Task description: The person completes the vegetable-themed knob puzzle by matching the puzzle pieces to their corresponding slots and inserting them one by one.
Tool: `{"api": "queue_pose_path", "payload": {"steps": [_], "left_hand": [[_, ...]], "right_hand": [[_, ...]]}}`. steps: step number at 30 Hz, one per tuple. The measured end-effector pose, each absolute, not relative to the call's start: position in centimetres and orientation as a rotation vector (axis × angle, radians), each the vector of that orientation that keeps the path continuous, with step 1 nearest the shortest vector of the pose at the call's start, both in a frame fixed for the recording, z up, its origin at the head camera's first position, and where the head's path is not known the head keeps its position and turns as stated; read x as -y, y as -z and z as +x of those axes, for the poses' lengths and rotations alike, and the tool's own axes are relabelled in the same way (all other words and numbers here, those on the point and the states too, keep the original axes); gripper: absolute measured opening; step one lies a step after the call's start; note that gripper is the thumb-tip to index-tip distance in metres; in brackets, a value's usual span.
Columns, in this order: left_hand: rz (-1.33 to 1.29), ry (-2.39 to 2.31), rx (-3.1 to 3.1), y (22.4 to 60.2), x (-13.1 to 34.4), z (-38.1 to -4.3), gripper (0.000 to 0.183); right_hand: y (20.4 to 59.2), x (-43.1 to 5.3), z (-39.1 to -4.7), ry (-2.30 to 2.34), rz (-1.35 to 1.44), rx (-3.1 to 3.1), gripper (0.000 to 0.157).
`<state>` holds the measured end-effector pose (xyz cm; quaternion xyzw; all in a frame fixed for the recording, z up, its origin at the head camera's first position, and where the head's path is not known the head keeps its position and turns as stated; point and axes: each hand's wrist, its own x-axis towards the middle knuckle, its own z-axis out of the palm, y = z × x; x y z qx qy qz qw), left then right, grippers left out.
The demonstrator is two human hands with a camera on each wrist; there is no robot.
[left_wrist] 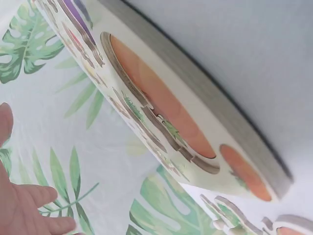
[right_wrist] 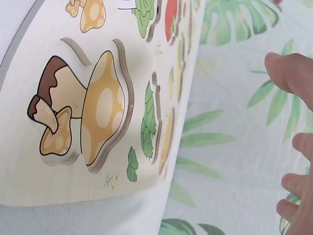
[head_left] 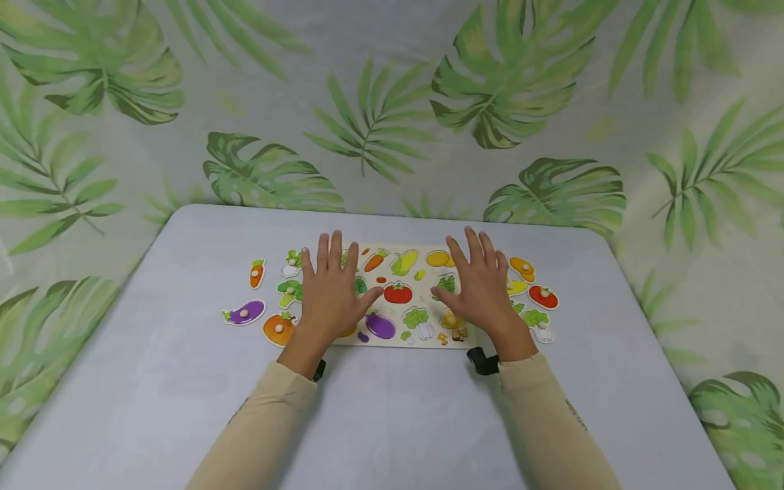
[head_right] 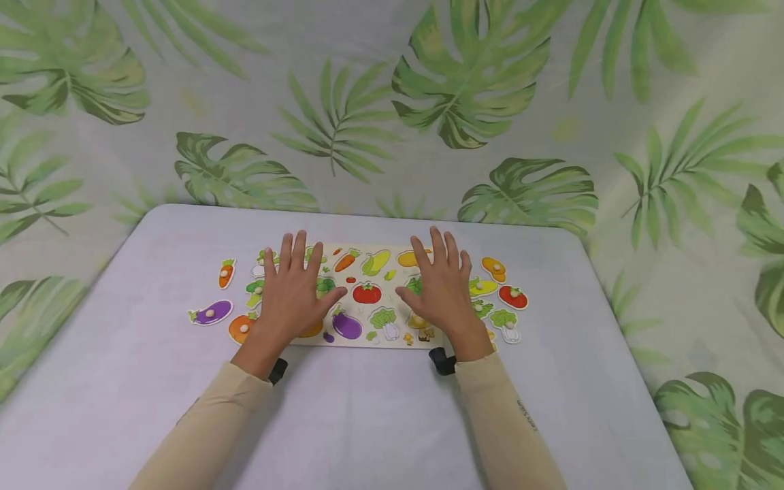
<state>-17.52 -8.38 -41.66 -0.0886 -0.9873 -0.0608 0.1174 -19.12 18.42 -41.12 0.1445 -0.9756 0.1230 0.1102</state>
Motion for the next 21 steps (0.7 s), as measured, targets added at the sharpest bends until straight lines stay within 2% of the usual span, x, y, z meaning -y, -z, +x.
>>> {"api": "queue_pose_path", "payload": {"steps": [21], "left_hand": [[-0.329,0.151,2.910,42.2,10.5,-17.0,0.090]], "right_hand": [[41.1,-18.9,-19.2,-0.401,0.396,2.867,0.095]]}}
